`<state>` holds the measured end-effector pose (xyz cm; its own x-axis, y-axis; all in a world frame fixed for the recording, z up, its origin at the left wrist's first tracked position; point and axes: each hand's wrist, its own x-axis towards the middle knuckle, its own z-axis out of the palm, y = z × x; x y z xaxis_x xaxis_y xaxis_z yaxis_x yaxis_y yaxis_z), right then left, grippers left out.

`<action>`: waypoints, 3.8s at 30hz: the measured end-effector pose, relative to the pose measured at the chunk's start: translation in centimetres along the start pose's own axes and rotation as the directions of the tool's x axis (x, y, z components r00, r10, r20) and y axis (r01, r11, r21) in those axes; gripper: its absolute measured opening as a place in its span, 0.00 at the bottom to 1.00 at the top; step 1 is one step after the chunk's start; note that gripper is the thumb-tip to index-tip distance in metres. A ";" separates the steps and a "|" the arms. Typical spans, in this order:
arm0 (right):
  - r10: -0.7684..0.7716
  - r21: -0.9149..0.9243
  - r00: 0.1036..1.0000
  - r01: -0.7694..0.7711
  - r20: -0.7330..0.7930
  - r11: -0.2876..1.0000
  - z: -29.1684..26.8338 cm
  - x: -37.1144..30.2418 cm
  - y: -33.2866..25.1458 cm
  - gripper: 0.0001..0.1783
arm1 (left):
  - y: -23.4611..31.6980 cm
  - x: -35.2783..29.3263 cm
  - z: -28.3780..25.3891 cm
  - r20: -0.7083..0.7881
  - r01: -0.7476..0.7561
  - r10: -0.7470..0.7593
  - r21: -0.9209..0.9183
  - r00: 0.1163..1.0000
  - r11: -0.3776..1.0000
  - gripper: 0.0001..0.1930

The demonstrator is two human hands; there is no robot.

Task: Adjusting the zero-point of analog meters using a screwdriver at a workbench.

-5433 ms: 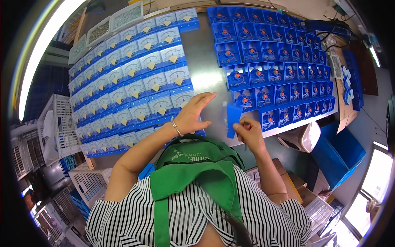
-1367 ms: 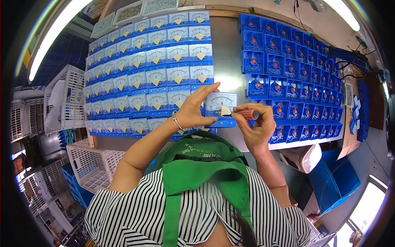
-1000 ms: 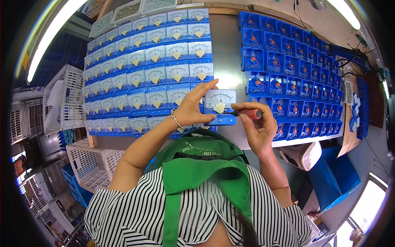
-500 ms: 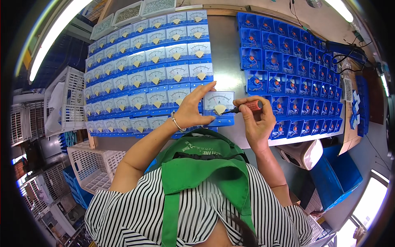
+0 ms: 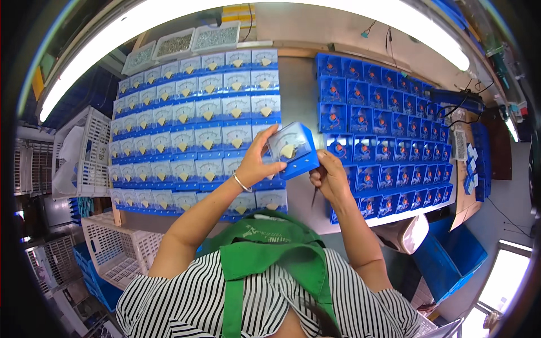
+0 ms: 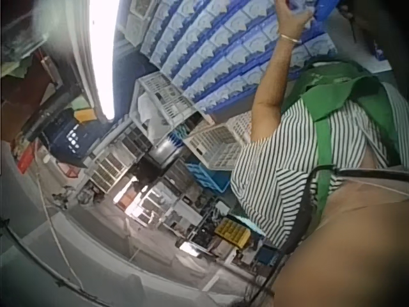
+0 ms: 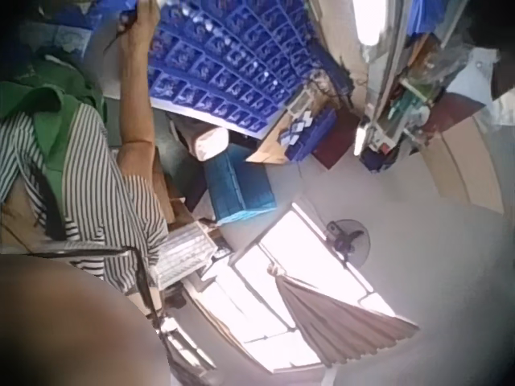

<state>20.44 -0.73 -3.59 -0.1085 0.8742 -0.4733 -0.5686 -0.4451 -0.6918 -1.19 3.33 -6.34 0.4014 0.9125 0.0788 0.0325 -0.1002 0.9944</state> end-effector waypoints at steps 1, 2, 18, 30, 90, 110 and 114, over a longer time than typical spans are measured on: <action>-0.019 -0.011 1.000 0.019 0.006 1.000 0.2 1.4 -0.9 0.13 | -0.6 0.3 0.0 -0.046 0.060 -0.061 -0.005 0.997 0.998 0.43; -0.042 -0.269 0.999 0.050 0.034 0.962 0.8 3.3 -1.6 0.14 | -3.1 0.0 -0.4 -0.120 0.088 -0.095 -0.062 0.988 0.994 0.40; -0.502 -0.960 0.819 0.259 0.278 -0.109 3.0 23.2 -3.5 0.10 | -3.8 -3.7 -1.6 0.168 -0.265 0.206 0.568 0.964 0.779 0.19; -0.516 -0.900 0.752 0.427 0.410 -0.093 3.6 17.0 -4.3 0.14 | -4.2 -9.5 0.8 0.380 -0.217 -0.195 0.802 0.904 0.557 0.38; -0.240 0.168 0.971 0.235 0.008 0.957 3.4 -4.7 5.5 0.10 | 9.5 -1.3 0.1 0.083 0.090 -0.097 0.087 0.992 0.992 0.51; -0.181 -0.408 0.982 0.190 0.060 0.893 1.3 -4.7 4.9 0.17 | 8.7 -1.8 -0.3 0.063 0.088 -0.096 0.113 0.993 0.990 0.50; -0.413 -0.855 0.898 0.329 0.152 0.401 -0.2 -3.0 1.4 0.16 | 6.8 -1.8 -2.0 0.061 -0.028 0.006 0.371 0.998 0.928 0.48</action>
<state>20.12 -3.99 -3.28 0.0131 0.9983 -0.0566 0.4339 -0.0567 -0.8992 -3.53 1.82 0.40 0.4567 0.8860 0.0805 0.3588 -0.2662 0.8946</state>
